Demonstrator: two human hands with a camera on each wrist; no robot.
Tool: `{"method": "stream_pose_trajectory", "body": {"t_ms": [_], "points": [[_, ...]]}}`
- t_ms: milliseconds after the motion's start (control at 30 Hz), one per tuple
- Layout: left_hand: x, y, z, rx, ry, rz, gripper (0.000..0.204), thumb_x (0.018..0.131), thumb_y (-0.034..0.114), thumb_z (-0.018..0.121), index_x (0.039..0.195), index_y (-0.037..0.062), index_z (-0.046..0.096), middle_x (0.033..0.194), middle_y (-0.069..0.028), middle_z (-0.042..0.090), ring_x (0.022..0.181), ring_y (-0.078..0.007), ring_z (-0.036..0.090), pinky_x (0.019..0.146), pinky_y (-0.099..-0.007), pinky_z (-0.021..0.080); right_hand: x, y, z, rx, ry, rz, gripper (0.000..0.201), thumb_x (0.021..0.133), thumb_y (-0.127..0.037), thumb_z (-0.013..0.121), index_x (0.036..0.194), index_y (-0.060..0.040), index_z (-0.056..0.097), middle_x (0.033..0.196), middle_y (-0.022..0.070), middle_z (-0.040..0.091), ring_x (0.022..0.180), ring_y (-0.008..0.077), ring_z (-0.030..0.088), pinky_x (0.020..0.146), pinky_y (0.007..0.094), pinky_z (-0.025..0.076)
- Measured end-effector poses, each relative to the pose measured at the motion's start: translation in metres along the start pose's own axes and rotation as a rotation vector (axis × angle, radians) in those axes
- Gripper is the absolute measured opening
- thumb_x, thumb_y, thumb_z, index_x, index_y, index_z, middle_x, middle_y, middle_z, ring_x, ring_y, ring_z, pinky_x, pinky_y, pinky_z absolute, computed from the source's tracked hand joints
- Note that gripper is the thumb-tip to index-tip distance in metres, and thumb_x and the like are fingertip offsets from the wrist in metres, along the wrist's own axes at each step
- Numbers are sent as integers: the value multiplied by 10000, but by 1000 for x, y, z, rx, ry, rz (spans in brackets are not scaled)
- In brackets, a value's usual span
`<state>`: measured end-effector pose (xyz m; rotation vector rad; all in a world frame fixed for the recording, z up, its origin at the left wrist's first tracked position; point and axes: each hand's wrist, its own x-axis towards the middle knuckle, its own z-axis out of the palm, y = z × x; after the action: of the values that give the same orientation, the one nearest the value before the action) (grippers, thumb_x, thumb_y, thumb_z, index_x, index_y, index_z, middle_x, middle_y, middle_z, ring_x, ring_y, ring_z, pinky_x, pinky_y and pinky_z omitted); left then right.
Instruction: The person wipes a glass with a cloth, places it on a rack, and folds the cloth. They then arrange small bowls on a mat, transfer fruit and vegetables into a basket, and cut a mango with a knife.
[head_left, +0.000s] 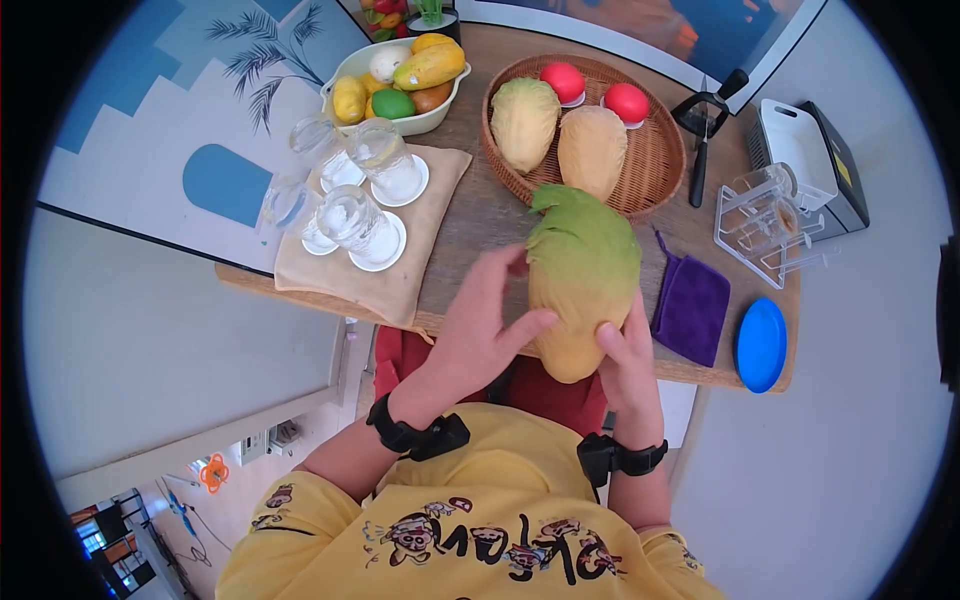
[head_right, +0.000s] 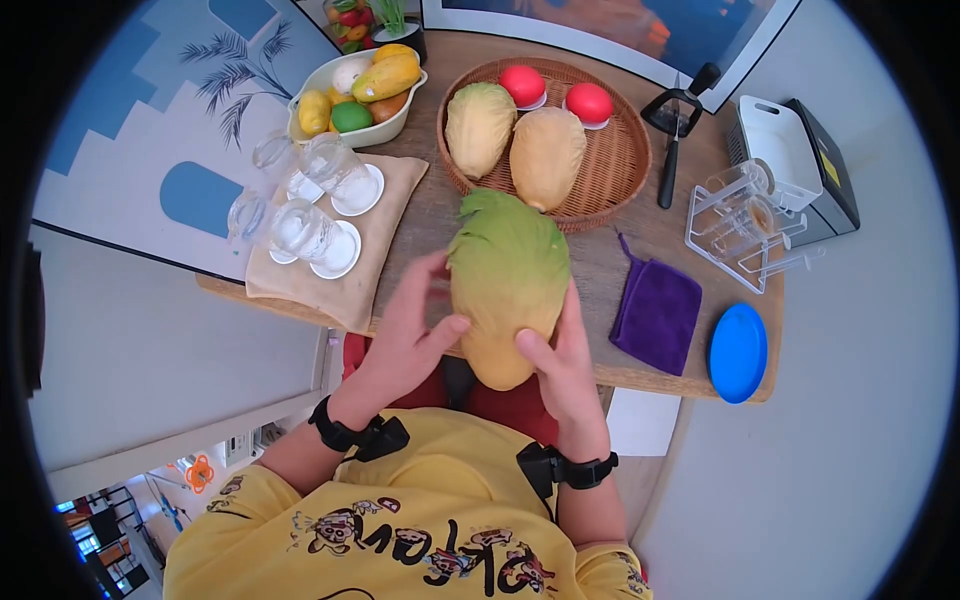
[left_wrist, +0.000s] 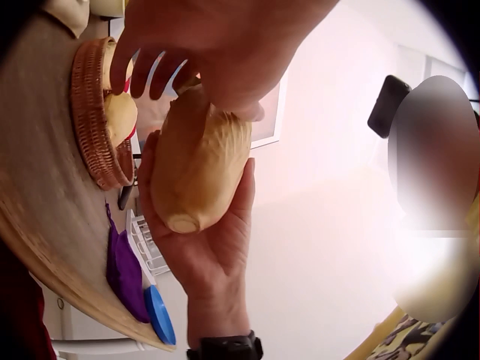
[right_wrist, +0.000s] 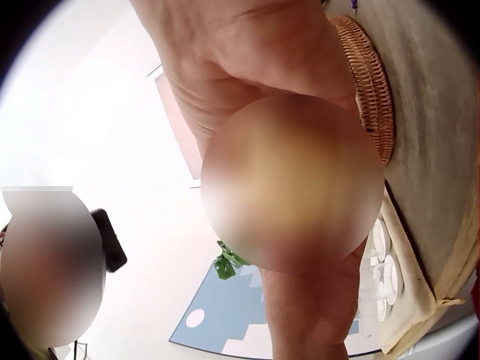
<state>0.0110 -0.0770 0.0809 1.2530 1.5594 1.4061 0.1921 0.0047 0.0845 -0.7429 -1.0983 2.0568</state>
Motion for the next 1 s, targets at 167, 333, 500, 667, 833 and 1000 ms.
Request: {"method": "stream_pose_trajectory", "body": {"t_ms": [167,333,500,667,833,1000], "points": [[14,29,-18,581,60,661,785,858,507,710,1420,14,469,1469,-194,445,1366,-389,444,1105,-453,387,-5,-1,-10,-68,-32,-23,993,809,-245,791,1568,-21,191,1538,127,370,1438,247,349,1183,388,278],[29,34,-17,620,-133,645,757,875,523,678,1430,44,490,1405,-195,533,1332,-424,477,1100,-467,391,-12,2,-10,-20,-62,-11,991,805,-292,792,1559,-18,210,1532,131,379,1426,253,371,1176,396,295],[21,20,-29,357,45,231,679,871,456,674,1448,144,499,1494,-176,453,1364,-397,437,1105,-522,357,-12,-7,-13,-32,17,-40,956,827,-368,770,1545,-25,241,1512,138,407,1397,265,418,1155,413,340],[19,41,-7,631,-27,658,709,867,510,653,1445,128,503,1472,-161,485,1357,-412,445,1091,-517,376,-8,-5,-3,-19,34,-32,850,905,-420,682,1532,-22,267,1515,146,413,1382,271,443,1144,420,369],[13,19,-2,500,-86,251,681,857,453,690,1426,119,525,1470,-141,495,1326,-412,482,1087,-482,405,-2,-1,-7,1,174,-31,646,1022,-429,513,1503,-33,341,1493,140,459,1352,267,485,1130,424,399],[2,18,3,543,36,440,657,864,448,690,1429,152,532,1482,-130,485,1343,-346,483,1108,-492,383,-1,-2,-16,168,237,-8,567,1050,-424,461,1480,-62,390,1447,120,517,1311,260,524,1096,412,436]]}}
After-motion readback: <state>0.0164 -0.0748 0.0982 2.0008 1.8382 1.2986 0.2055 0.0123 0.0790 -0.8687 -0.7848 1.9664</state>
